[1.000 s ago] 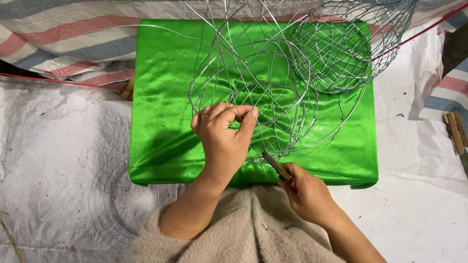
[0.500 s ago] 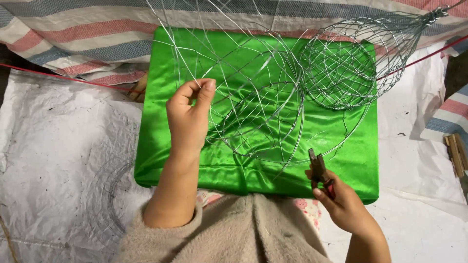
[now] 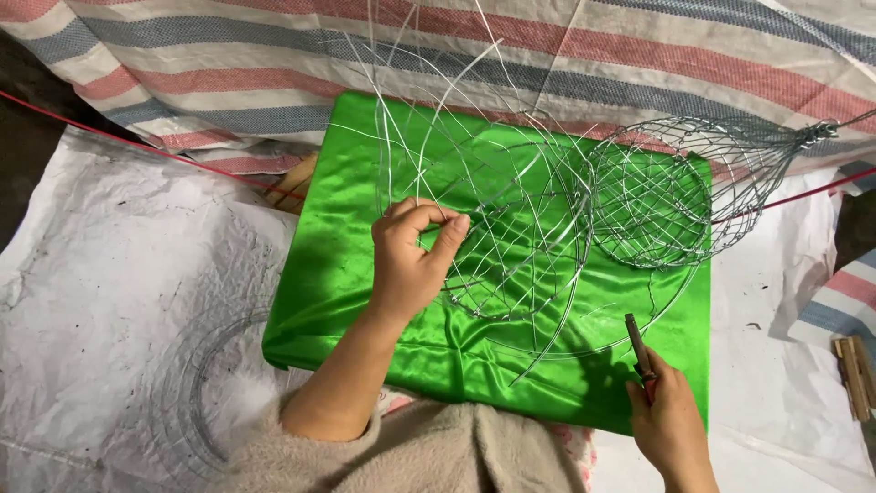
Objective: The person is using their hands and pliers to shape, bend, and cut thin metal wires to create or detail a wire mesh structure on a green surface.
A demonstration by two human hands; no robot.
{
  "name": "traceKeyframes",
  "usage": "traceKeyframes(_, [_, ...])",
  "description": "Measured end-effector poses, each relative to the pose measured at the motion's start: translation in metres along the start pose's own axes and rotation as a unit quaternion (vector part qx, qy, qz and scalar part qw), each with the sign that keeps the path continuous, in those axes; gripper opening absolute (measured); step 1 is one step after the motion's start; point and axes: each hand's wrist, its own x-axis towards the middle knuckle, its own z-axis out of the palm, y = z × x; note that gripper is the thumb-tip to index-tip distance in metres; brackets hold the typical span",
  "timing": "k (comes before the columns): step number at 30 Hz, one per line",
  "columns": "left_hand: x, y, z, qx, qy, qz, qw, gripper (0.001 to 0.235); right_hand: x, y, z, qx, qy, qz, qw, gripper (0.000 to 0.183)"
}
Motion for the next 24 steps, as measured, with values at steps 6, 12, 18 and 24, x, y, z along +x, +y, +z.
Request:
traceKeyframes(6, [-0.017,0.007,0.015,0.070,-0.002,0.014,0.997,0.011,0.001,0.011,0.024,-0.126,0.064,-0.081,0.987,0.060])
traceKeyframes(12, [-0.023,0.018,0.019,0.078,-0.014,0.038,0.996,0.015,-0.003,0.021,0.048,-0.210,0.085,-0.103,0.969,0.066])
traceKeyframes(18, [-0.024,0.027,0.023,0.057,-0.045,0.045,0.996,0.014,-0.006,0.014,0.043,-0.163,0.069,-0.091,0.980,0.072])
traceKeyframes(24, [-0.029,0.035,0.024,0.065,-0.072,0.055,0.994,0.022,-0.015,-0.039,0.009,-0.003,0.234,-0.197,0.952,0.054])
